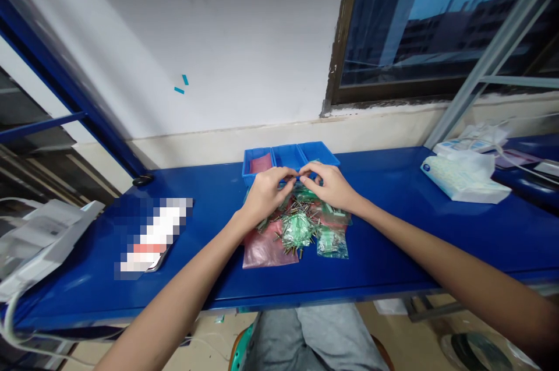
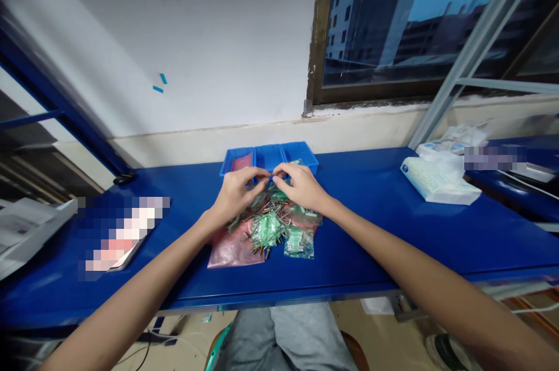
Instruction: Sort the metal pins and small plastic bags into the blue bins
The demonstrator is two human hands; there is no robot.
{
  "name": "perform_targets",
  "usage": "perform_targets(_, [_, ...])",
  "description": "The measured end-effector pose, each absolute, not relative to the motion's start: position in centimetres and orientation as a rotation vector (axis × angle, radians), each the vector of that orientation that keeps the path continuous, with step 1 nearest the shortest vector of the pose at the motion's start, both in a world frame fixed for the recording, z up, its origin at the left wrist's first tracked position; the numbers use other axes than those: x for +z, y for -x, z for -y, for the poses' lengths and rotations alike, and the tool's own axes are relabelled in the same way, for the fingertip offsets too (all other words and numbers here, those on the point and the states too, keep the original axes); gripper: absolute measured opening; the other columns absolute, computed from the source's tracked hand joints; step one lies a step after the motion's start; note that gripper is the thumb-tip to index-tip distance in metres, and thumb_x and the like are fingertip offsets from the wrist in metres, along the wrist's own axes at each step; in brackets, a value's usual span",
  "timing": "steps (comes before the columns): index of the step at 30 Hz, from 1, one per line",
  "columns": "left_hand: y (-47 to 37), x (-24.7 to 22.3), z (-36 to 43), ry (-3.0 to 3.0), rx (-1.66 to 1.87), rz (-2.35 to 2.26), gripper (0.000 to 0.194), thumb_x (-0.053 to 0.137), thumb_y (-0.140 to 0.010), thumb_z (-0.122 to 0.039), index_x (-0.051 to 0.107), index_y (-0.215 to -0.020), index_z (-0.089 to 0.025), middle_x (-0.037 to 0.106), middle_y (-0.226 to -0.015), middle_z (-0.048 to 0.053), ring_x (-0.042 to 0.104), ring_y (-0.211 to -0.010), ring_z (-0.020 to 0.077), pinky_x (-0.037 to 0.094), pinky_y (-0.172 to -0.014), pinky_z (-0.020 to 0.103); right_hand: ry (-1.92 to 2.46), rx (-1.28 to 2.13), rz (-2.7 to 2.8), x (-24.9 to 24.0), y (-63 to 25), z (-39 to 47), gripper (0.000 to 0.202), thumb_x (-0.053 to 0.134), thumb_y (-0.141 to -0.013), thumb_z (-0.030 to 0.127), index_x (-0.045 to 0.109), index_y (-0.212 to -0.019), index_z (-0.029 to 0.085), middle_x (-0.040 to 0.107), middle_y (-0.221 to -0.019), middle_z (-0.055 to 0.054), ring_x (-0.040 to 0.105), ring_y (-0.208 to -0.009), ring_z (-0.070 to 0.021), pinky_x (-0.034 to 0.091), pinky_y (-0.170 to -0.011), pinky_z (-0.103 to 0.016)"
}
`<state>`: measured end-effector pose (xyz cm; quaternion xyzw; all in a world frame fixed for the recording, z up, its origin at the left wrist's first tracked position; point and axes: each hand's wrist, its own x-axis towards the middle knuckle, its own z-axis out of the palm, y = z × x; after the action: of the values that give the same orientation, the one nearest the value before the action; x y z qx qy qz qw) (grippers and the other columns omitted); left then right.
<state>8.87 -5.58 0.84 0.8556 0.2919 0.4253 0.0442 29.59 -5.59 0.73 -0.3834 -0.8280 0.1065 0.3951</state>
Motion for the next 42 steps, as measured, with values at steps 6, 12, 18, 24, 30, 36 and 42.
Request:
perform_targets(6, [-9.1,1.1,5.7,-2.402,1.269,-0.882,0.014,0.064,-0.094,-0.029,0.073,-0.101,-0.02,0.077,-0.089,0.002,0.069,-0.074,0.0138,0.053,-0.066,0.027,0.934,0.278,2.102,0.5,-29.6,5.4,0.015,0.056,-0.092,0.023,0.066,-0.102,0.02,0.071,-0.094,-0.005,0.061,-0.078,-0.017,0.044,-0.07,-0.031])
perform_targets(12, [-8.9,0.9,5.4,-2.477,1.335,-0.925,0.013,0.062,-0.096,-0.027,0.071,-0.103,-0.02,0.075,-0.089,0.002,0.068,-0.077,0.0137,0.053,-0.071,0.028,0.957,0.314,2.121,1.0,-29.7,5.6,0.016,0.056,-0.093,0.027,0.068,-0.087,0.02,0.071,-0.082,-0.001,0.057,-0.066,-0.0138,0.041,-0.063,-0.029])
perform_targets(18, [-8.5,0.4,5.2,-2.758,1.271,-1.034,0.017,0.056,-0.1,-0.029,0.068,-0.107,-0.02,0.066,-0.101,0.006,0.065,-0.087,0.0161,0.053,-0.076,0.03,0.967,0.279,2.111,1.2,-29.6,6.0,0.016,0.056,-0.092,0.025,0.065,-0.08,0.02,0.065,-0.074,0.001,0.051,-0.059,-0.0123,0.039,-0.061,-0.029])
perform_targets(24, [-8.7,0.2,5.4,-2.858,1.131,-1.066,0.019,0.054,-0.099,-0.03,0.069,-0.099,-0.018,0.065,-0.088,0.005,0.062,-0.075,0.0154,0.05,-0.065,0.028,0.881,0.222,2.112,1.7,-29.2,6.7,0.019,0.053,-0.095,0.027,0.064,-0.081,0.021,0.064,-0.076,-0.001,0.051,-0.064,-0.0145,0.04,-0.066,-0.031])
perform_targets(30, [-9.4,0.5,5.8,-2.411,1.252,-1.003,0.015,0.058,-0.093,-0.026,0.07,-0.089,-0.017,0.072,-0.079,0.003,0.065,-0.068,0.0143,0.053,-0.065,0.028,0.901,0.232,2.092,1.6,-29.2,6.5,0.022,0.05,-0.098,0.03,0.065,-0.085,0.021,0.066,-0.079,-0.001,0.055,-0.07,-0.0156,0.041,-0.069,-0.031])
perform_targets(36, [-9.8,0.8,5.7,-1.896,1.239,-0.834,0.018,0.066,-0.089,-0.032,0.073,-0.092,-0.015,0.075,-0.082,0.008,0.07,-0.071,0.0169,0.059,-0.067,0.032,0.904,0.247,2.128,1.1,-29.4,6.2,0.011,0.058,-0.093,0.03,0.066,-0.091,0.022,0.07,-0.087,-0.002,0.056,-0.068,-0.0149,0.042,-0.067,-0.031])
perform_targets(42, [-9.4,0.9,5.6,-2.031,1.241,-0.926,0.027,0.063,-0.092,-0.041,0.076,-0.088,-0.017,0.075,-0.079,0.006,0.068,-0.067,0.0159,0.056,-0.064,0.03,0.922,0.26,2.108,1.0,-29.3,6.2,0.012,0.058,-0.093,0.029,0.066,-0.087,0.022,0.07,-0.083,-0.001,0.057,-0.067,-0.0148,0.042,-0.066,-0.03])
